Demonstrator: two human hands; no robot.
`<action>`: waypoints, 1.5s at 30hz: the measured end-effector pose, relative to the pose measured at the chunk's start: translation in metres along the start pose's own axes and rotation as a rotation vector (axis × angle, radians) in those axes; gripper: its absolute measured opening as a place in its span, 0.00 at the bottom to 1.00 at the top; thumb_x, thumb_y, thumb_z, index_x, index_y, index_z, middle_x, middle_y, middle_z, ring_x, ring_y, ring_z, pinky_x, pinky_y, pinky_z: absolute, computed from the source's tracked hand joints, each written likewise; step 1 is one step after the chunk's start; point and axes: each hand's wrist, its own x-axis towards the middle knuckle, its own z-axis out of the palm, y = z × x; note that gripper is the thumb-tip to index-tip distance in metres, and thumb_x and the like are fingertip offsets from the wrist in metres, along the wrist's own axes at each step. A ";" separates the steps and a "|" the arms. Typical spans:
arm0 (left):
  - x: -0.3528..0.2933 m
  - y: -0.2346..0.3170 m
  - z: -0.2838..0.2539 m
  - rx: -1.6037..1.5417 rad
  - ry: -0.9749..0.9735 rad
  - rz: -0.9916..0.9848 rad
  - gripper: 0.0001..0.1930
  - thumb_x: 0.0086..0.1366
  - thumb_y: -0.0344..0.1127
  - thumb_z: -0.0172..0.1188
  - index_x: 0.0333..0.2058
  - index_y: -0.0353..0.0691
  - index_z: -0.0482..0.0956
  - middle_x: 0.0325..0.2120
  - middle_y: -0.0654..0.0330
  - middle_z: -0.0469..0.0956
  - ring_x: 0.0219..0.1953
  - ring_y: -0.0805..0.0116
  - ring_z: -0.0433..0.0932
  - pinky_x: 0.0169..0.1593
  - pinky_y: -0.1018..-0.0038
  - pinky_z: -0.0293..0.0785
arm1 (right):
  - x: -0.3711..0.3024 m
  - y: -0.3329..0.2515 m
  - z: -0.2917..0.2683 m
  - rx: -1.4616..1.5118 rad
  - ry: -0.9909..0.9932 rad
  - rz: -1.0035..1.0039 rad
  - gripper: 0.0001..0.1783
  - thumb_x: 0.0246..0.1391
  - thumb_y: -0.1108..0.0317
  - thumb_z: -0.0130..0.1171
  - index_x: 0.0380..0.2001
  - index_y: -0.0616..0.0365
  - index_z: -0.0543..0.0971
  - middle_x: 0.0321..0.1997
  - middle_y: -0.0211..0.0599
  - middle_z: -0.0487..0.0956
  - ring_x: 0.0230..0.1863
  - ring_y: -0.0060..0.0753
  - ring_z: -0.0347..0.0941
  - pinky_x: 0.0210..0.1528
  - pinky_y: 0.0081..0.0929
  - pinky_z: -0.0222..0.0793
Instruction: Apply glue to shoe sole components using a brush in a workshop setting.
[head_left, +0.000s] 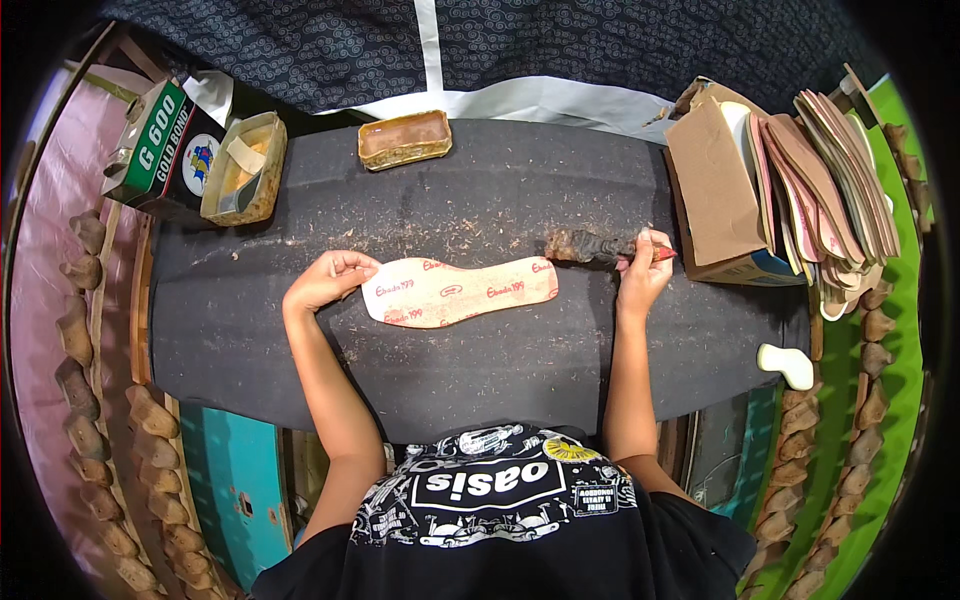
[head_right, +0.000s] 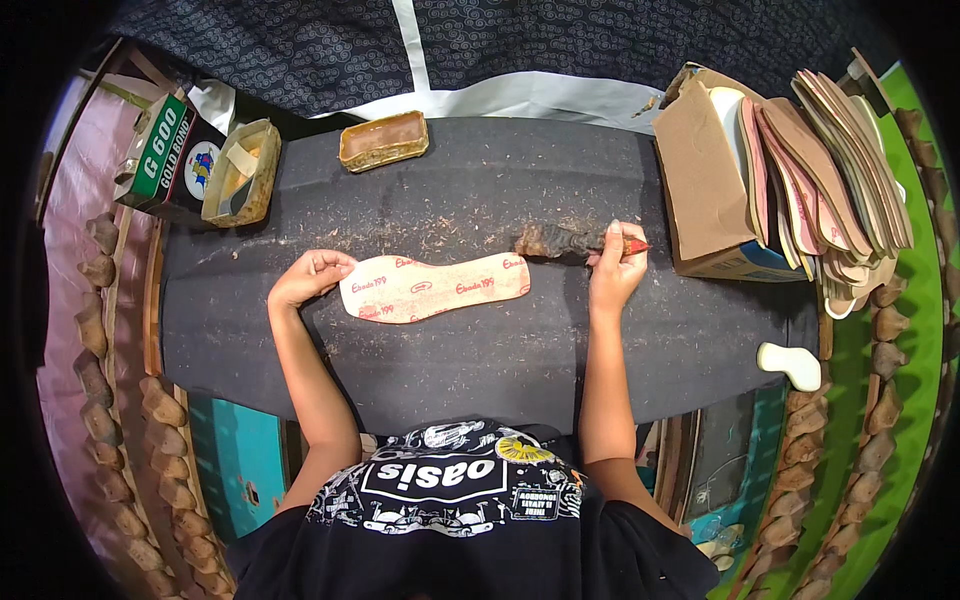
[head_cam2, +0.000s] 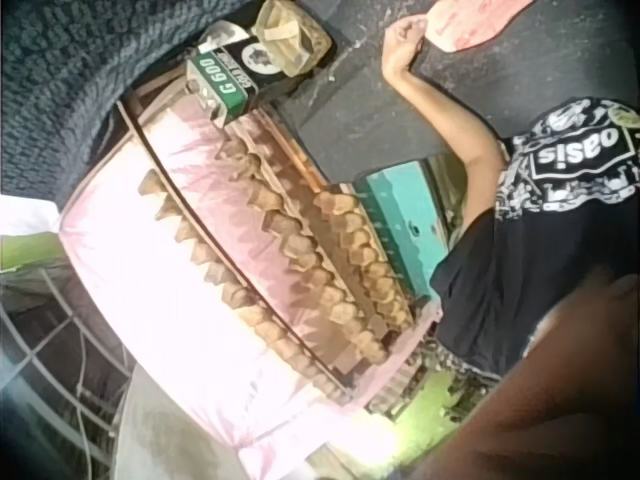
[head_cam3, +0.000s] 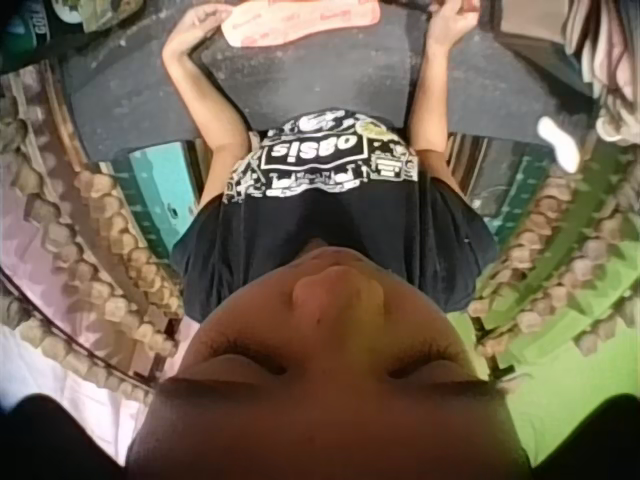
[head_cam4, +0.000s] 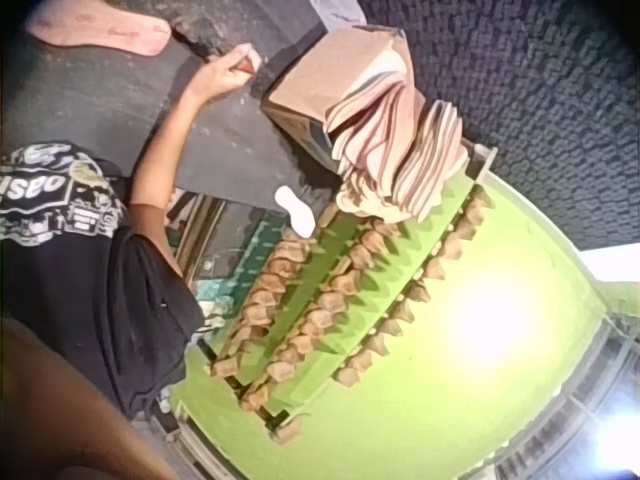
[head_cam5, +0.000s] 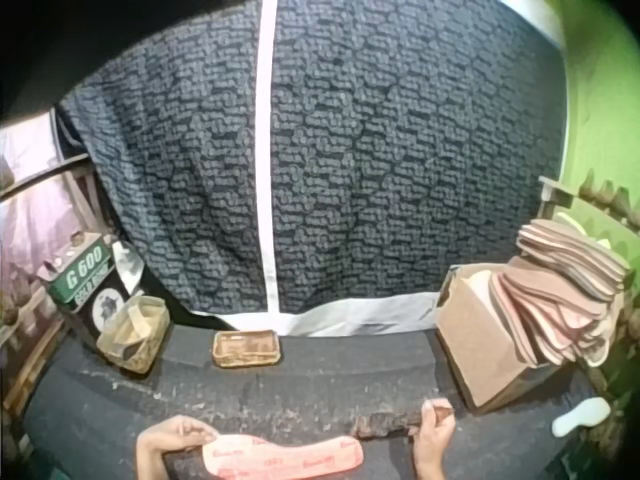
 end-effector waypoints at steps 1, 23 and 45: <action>0.000 0.001 0.000 0.005 -0.005 0.006 0.10 0.54 0.34 0.54 0.33 0.34 0.74 0.18 0.72 0.70 0.16 0.89 0.59 0.18 0.89 0.52 | -0.001 0.000 0.000 0.000 0.001 -0.002 0.06 0.50 0.67 0.48 0.24 0.56 0.67 0.18 0.24 0.64 0.13 0.11 0.56 0.13 0.09 0.56; -0.002 0.003 0.001 0.001 0.021 -0.013 0.10 0.54 0.34 0.55 0.33 0.34 0.74 0.17 0.72 0.69 0.15 0.87 0.59 0.17 0.88 0.52 | 0.004 -0.001 -0.002 -0.048 -0.021 0.017 0.06 0.50 0.67 0.48 0.23 0.57 0.68 0.17 0.23 0.63 0.12 0.10 0.57 0.12 0.09 0.56; 0.000 0.000 0.001 0.010 0.029 -0.020 0.11 0.54 0.34 0.55 0.33 0.34 0.74 0.17 0.72 0.69 0.15 0.88 0.59 0.17 0.89 0.52 | -0.001 -0.004 0.001 -0.061 -0.110 -0.012 0.06 0.50 0.68 0.48 0.22 0.57 0.68 0.17 0.24 0.63 0.13 0.10 0.56 0.12 0.09 0.54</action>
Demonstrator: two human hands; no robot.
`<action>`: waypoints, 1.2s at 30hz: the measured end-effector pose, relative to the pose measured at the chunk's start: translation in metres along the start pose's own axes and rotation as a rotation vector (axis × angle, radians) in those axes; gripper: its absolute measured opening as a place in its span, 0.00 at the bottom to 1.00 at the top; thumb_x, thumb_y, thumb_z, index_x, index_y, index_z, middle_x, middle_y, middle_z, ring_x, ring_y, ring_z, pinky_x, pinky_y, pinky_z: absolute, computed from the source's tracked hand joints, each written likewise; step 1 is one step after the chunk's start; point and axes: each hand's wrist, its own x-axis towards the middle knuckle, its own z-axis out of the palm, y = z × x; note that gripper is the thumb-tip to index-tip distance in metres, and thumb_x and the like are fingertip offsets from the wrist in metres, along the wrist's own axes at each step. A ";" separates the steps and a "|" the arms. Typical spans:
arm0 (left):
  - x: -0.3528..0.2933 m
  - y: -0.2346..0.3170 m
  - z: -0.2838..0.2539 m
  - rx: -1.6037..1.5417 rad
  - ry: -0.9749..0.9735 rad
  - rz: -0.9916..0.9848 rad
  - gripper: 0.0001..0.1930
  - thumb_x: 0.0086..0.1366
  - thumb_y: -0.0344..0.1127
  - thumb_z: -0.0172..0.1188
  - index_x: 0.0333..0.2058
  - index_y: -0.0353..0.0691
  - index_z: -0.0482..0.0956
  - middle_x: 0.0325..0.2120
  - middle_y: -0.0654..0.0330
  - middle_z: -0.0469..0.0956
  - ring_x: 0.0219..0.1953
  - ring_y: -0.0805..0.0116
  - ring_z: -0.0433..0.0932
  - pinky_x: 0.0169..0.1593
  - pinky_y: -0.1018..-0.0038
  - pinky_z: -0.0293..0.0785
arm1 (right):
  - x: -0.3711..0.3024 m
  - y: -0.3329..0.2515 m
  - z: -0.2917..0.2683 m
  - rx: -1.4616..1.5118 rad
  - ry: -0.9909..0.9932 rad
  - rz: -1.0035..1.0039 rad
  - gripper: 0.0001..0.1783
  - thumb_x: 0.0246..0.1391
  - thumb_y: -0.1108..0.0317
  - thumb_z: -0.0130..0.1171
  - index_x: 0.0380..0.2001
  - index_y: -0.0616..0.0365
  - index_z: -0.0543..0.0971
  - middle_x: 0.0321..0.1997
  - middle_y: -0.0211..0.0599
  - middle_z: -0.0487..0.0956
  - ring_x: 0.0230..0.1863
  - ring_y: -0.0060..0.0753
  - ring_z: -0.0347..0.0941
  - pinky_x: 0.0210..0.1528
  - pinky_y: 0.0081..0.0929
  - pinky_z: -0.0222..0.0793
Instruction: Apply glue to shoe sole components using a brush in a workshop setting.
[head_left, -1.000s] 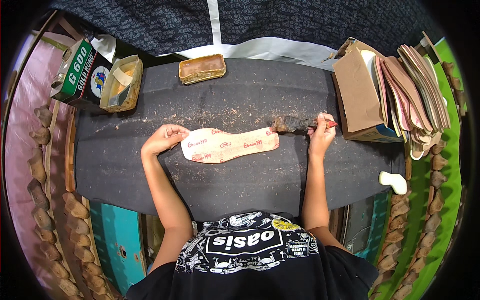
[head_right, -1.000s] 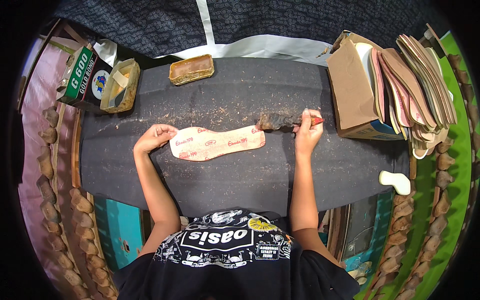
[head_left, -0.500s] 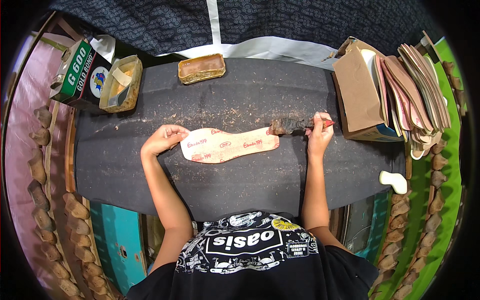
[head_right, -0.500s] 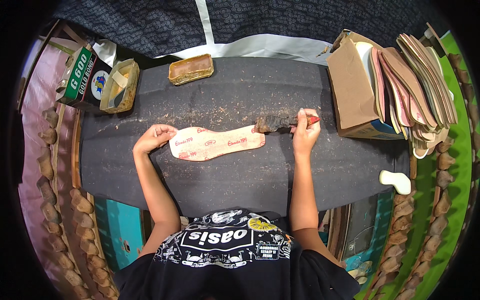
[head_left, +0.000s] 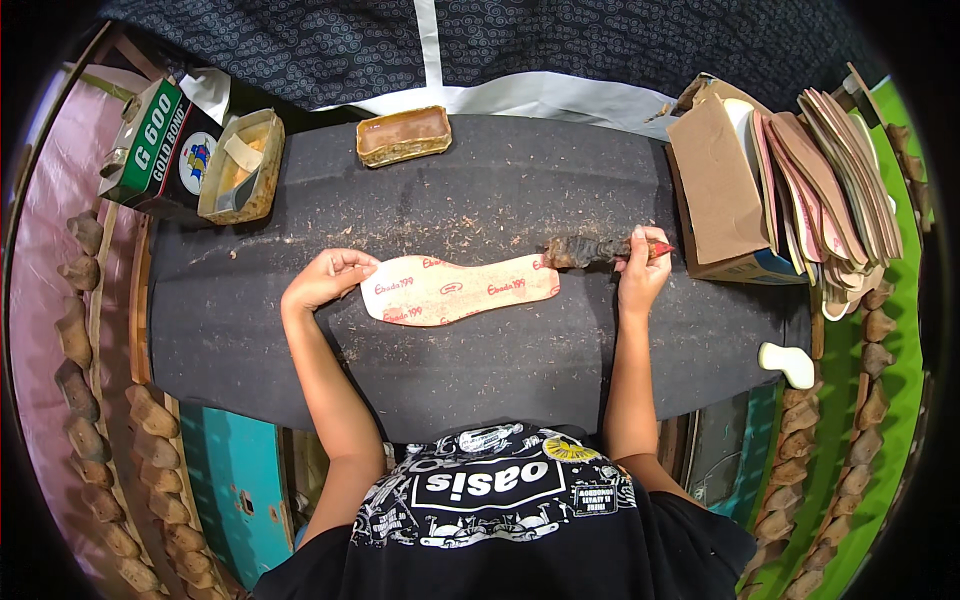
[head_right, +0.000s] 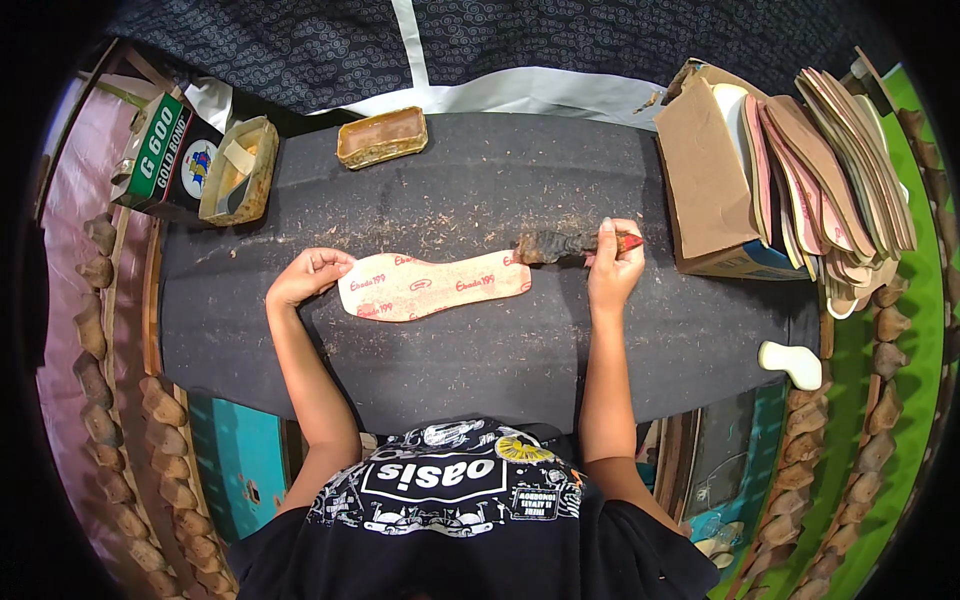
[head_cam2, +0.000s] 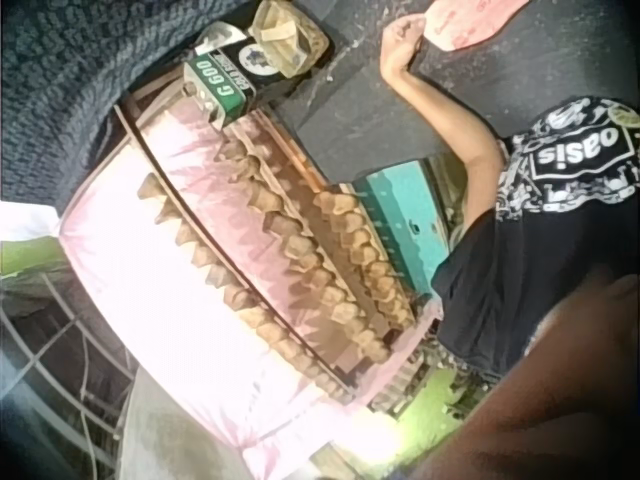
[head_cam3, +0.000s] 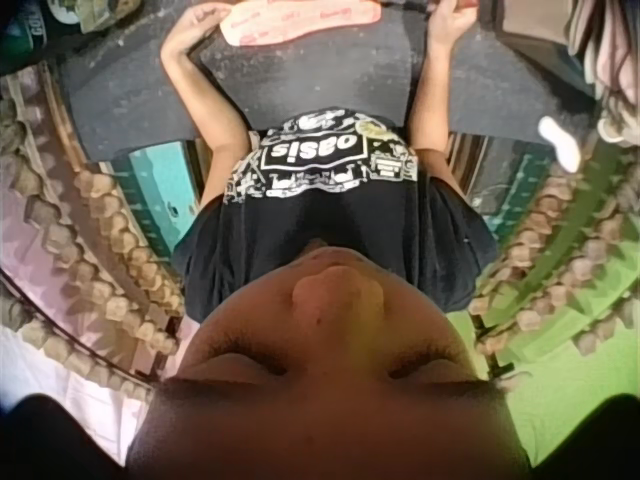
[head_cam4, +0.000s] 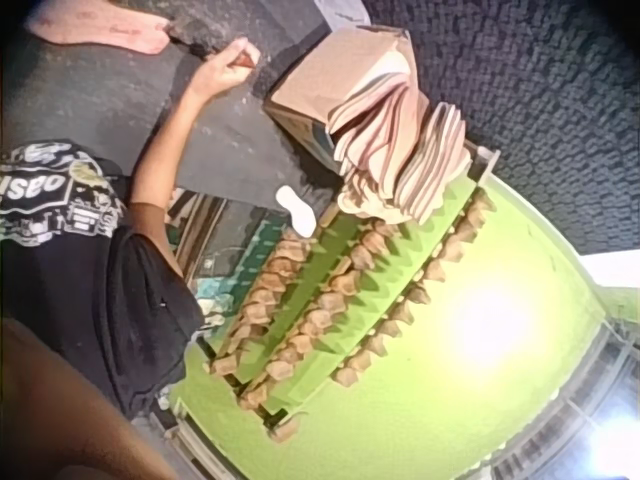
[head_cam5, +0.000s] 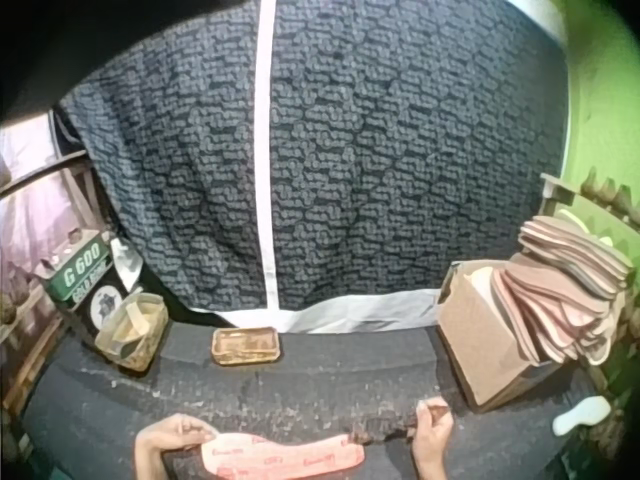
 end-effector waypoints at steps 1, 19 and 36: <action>0.000 -0.001 -0.001 -0.017 -0.013 0.003 0.11 0.54 0.34 0.55 0.33 0.34 0.74 0.17 0.72 0.70 0.15 0.88 0.59 0.17 0.89 0.52 | 0.000 -0.001 0.000 0.000 -0.001 0.001 0.06 0.50 0.68 0.48 0.22 0.57 0.68 0.17 0.24 0.63 0.13 0.10 0.56 0.12 0.09 0.54; 0.000 0.001 0.000 -0.001 -0.001 -0.003 0.11 0.54 0.34 0.55 0.33 0.34 0.74 0.17 0.72 0.70 0.15 0.89 0.59 0.17 0.89 0.51 | -0.001 0.000 0.002 0.047 -0.046 0.014 0.06 0.50 0.69 0.48 0.22 0.57 0.68 0.16 0.23 0.64 0.13 0.09 0.56 0.11 0.09 0.53; -0.001 0.001 0.002 0.004 -0.004 0.007 0.11 0.54 0.34 0.55 0.33 0.33 0.74 0.18 0.72 0.70 0.16 0.88 0.59 0.18 0.89 0.52 | -0.006 0.000 0.004 0.091 -0.172 0.118 0.07 0.50 0.69 0.48 0.20 0.56 0.67 0.14 0.23 0.65 0.10 0.10 0.57 0.10 0.10 0.52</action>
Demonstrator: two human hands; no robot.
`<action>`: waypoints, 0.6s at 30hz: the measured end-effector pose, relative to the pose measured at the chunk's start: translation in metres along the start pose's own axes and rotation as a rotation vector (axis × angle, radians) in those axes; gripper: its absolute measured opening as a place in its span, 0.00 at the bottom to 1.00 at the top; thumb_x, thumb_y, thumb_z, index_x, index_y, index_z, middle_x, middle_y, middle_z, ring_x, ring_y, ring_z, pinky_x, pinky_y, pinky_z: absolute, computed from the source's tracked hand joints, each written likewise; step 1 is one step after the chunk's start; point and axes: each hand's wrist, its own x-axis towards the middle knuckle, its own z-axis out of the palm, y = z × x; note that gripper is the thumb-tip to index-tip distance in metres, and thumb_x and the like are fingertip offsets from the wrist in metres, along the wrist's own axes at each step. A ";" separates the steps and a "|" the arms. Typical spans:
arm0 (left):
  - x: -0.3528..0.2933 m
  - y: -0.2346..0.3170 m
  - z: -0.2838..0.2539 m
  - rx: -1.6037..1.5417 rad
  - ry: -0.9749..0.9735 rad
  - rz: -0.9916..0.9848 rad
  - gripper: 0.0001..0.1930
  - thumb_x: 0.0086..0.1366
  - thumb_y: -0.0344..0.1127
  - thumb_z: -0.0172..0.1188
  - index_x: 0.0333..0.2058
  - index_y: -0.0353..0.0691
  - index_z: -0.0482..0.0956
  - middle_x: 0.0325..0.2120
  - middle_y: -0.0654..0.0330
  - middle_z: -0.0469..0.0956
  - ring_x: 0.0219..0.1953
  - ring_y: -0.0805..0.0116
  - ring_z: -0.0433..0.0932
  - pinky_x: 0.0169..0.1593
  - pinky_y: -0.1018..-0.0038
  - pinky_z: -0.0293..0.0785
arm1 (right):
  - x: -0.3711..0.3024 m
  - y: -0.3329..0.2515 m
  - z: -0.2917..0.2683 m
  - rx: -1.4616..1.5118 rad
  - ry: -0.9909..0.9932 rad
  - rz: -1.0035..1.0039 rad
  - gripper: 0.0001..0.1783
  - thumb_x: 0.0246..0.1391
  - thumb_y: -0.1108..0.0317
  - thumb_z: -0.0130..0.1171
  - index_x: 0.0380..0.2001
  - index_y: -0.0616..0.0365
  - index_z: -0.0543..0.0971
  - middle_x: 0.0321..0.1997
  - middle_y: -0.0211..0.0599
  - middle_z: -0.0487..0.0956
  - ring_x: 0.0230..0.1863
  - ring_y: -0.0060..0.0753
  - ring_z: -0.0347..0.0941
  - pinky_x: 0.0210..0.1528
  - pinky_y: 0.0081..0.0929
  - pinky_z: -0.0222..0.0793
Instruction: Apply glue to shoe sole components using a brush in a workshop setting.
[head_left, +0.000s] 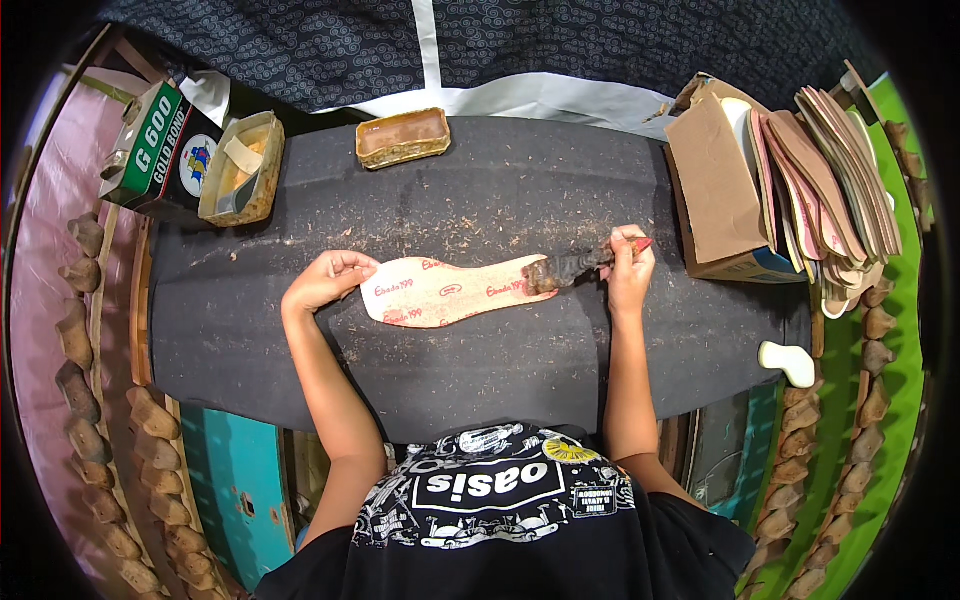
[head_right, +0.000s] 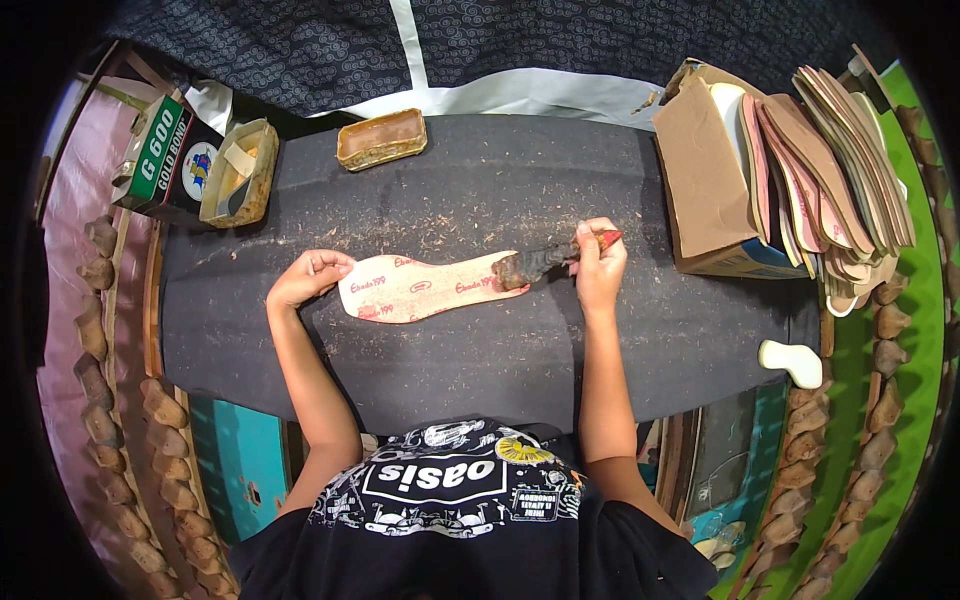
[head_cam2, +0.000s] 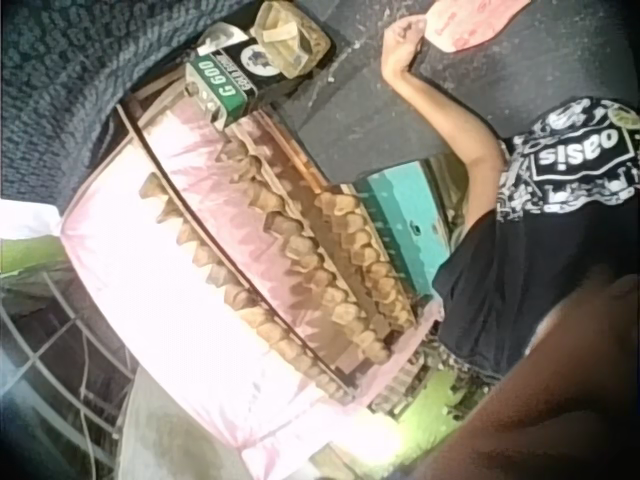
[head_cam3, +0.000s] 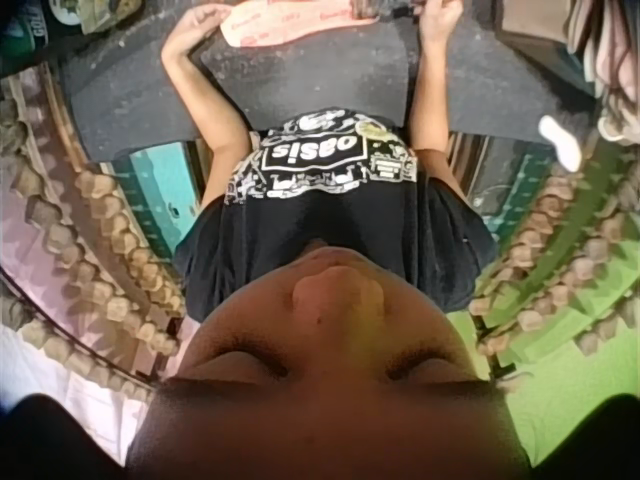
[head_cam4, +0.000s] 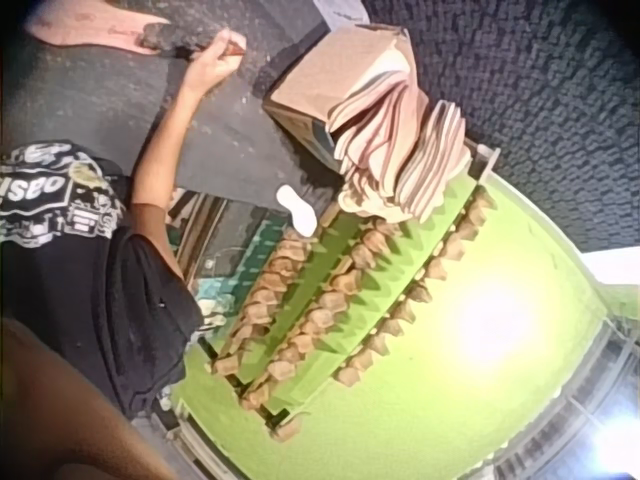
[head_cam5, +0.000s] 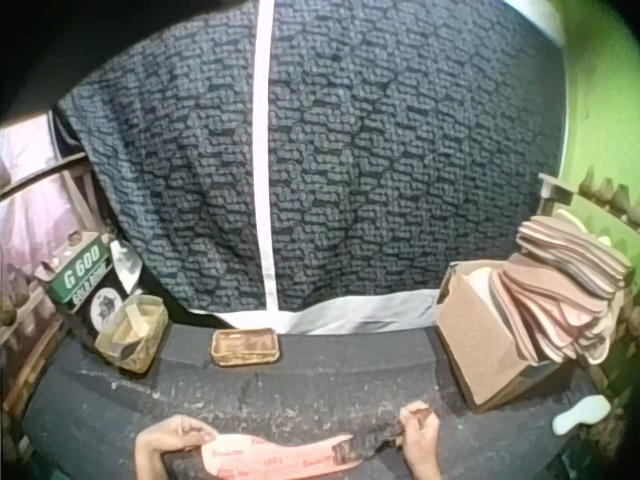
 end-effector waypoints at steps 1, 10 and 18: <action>-0.002 0.001 0.000 -0.023 -0.006 0.009 0.11 0.54 0.34 0.55 0.33 0.33 0.74 0.18 0.72 0.70 0.16 0.88 0.59 0.18 0.89 0.53 | 0.002 -0.003 -0.002 -0.024 0.010 0.007 0.07 0.50 0.69 0.48 0.20 0.56 0.67 0.14 0.23 0.65 0.10 0.10 0.57 0.10 0.09 0.52; 0.002 -0.002 -0.004 -0.015 -0.021 0.019 0.10 0.54 0.33 0.54 0.34 0.34 0.74 0.18 0.72 0.70 0.16 0.89 0.59 0.18 0.89 0.53 | 0.017 -0.006 -0.021 -0.064 0.234 -0.071 0.06 0.49 0.67 0.49 0.22 0.55 0.68 0.16 0.24 0.64 0.10 0.12 0.57 0.10 0.10 0.54; -0.004 0.000 -0.002 -0.103 0.020 0.064 0.10 0.56 0.33 0.52 0.34 0.34 0.73 0.16 0.72 0.68 0.14 0.87 0.58 0.16 0.89 0.50 | 0.015 -0.009 0.014 0.363 0.163 0.213 0.19 0.52 0.50 0.42 0.26 0.56 0.67 0.18 0.33 0.68 0.15 0.22 0.64 0.16 0.15 0.61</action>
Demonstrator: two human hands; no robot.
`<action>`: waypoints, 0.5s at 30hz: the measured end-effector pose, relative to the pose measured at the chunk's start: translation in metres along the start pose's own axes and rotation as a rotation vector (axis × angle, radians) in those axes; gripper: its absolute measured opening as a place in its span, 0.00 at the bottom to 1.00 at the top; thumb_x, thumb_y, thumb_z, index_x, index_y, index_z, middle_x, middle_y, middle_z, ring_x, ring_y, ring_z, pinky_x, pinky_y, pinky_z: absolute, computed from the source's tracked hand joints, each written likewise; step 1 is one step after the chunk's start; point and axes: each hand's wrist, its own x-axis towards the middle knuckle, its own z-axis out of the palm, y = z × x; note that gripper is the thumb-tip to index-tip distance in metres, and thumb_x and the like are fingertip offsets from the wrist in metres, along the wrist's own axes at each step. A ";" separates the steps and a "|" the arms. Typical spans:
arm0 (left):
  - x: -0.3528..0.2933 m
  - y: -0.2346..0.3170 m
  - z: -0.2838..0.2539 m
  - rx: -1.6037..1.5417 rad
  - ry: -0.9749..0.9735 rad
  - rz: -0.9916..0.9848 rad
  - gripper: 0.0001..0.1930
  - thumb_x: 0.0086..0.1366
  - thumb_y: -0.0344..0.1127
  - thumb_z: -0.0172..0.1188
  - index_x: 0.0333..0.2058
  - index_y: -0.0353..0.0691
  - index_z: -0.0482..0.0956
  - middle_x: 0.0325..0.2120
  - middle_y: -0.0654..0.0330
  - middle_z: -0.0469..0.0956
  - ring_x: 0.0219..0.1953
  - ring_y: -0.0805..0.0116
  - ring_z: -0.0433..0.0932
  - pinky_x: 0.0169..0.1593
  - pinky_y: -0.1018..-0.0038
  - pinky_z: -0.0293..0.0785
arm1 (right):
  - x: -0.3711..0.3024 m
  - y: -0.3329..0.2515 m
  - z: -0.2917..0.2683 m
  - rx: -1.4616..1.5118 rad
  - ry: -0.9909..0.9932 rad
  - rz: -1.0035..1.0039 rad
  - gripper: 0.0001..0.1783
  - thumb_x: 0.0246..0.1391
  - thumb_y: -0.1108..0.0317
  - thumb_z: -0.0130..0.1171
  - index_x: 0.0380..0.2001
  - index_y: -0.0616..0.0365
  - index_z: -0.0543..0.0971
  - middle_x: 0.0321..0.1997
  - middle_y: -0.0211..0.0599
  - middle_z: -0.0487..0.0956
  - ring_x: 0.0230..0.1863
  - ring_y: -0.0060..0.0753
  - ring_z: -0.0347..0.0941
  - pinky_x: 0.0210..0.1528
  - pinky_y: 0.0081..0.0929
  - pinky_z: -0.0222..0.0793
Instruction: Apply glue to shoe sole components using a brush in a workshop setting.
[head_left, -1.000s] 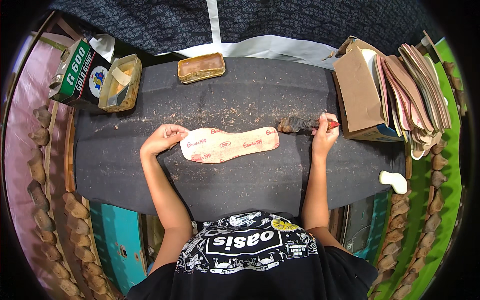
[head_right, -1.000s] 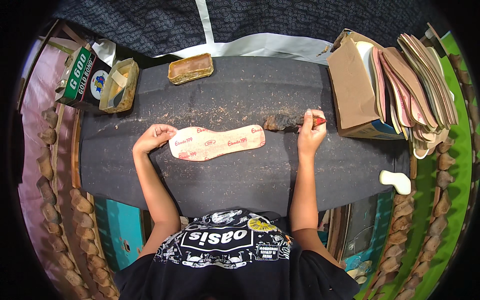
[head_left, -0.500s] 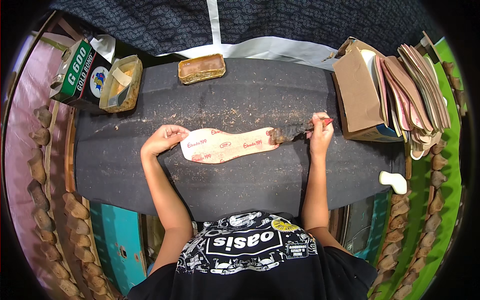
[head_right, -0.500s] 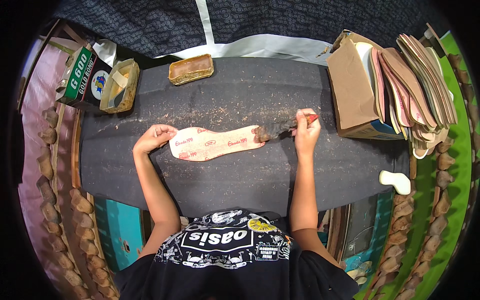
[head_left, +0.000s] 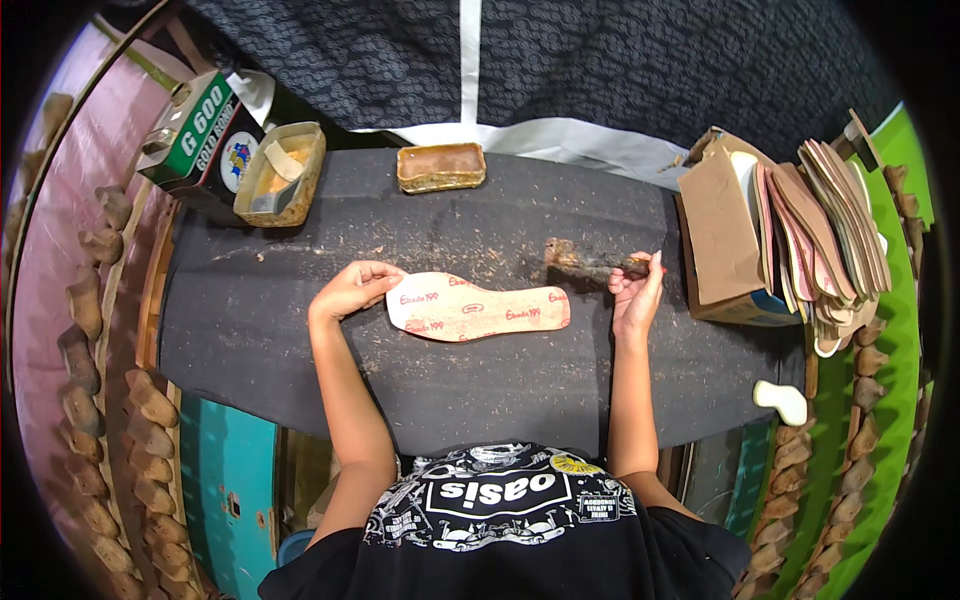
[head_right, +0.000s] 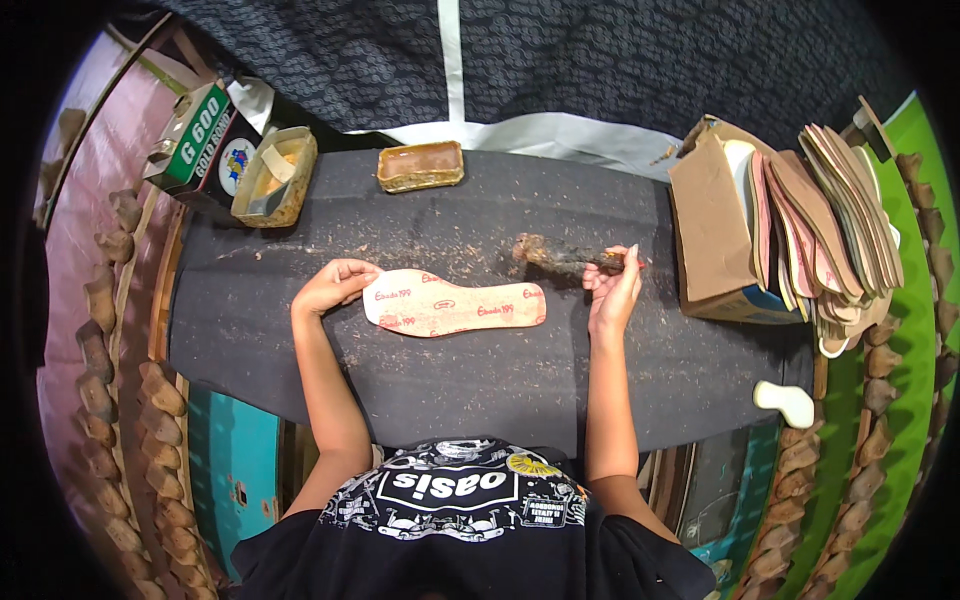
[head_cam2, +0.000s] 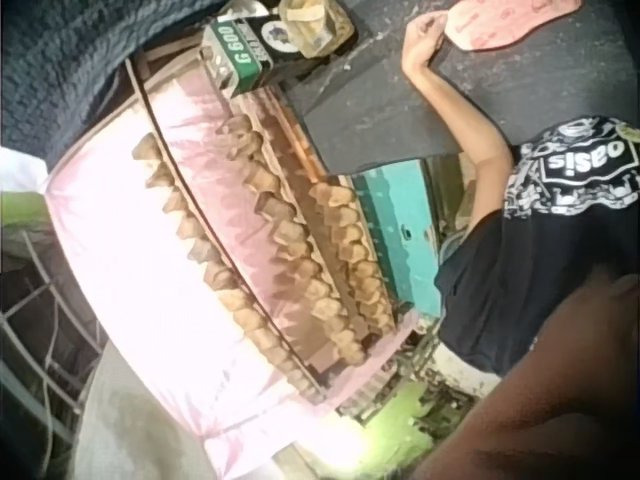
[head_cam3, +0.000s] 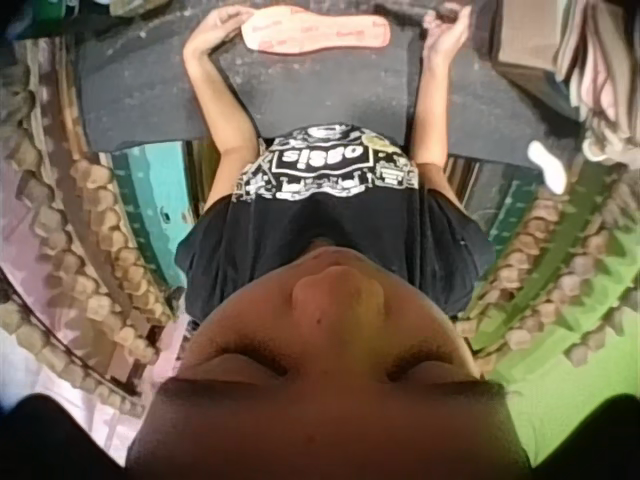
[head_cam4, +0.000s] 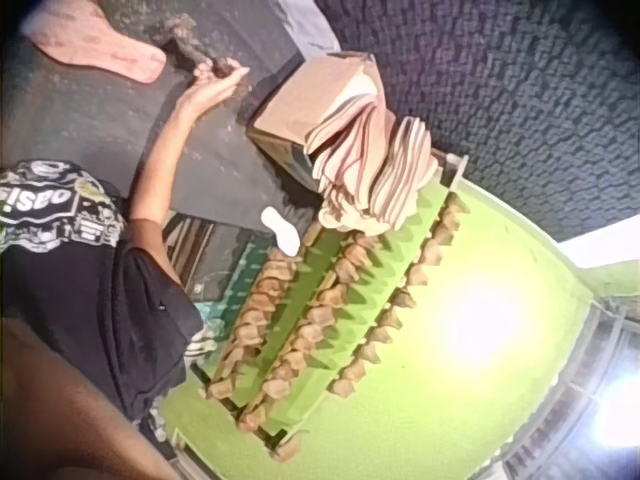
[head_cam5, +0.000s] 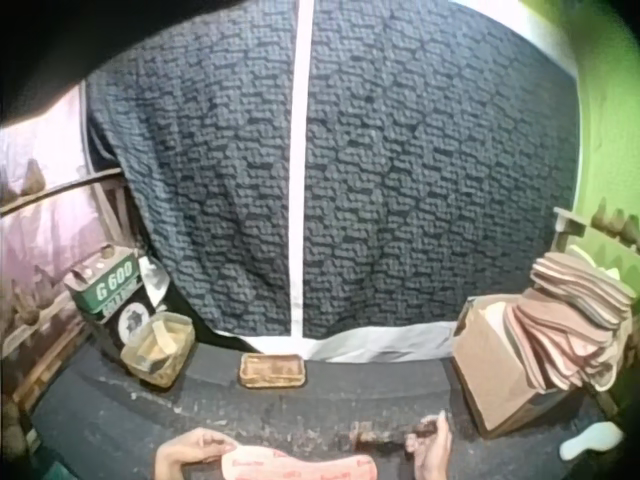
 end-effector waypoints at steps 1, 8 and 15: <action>-0.001 0.000 0.001 -0.014 0.029 0.017 0.10 0.56 0.33 0.52 0.34 0.34 0.73 0.16 0.72 0.68 0.14 0.87 0.58 0.16 0.89 0.50 | -0.001 0.003 0.010 0.013 -0.044 0.032 0.19 0.52 0.51 0.41 0.27 0.58 0.67 0.19 0.36 0.69 0.16 0.23 0.66 0.18 0.16 0.63; -0.002 -0.003 -0.006 0.017 0.194 0.187 0.16 0.57 0.37 0.51 0.43 0.36 0.68 0.25 0.68 0.72 0.26 0.84 0.67 0.28 0.87 0.61 | 0.017 0.020 0.074 0.043 -0.354 0.168 0.18 0.53 0.54 0.41 0.35 0.59 0.65 0.33 0.46 0.73 0.32 0.30 0.72 0.32 0.24 0.69; -0.001 -0.003 -0.009 -0.054 0.304 0.273 0.17 0.56 0.38 0.51 0.44 0.39 0.68 0.32 0.66 0.71 0.31 0.81 0.68 0.31 0.86 0.62 | 0.034 0.047 0.123 -0.117 -0.482 0.194 0.20 0.52 0.51 0.43 0.37 0.56 0.62 0.36 0.39 0.73 0.32 0.24 0.69 0.29 0.18 0.67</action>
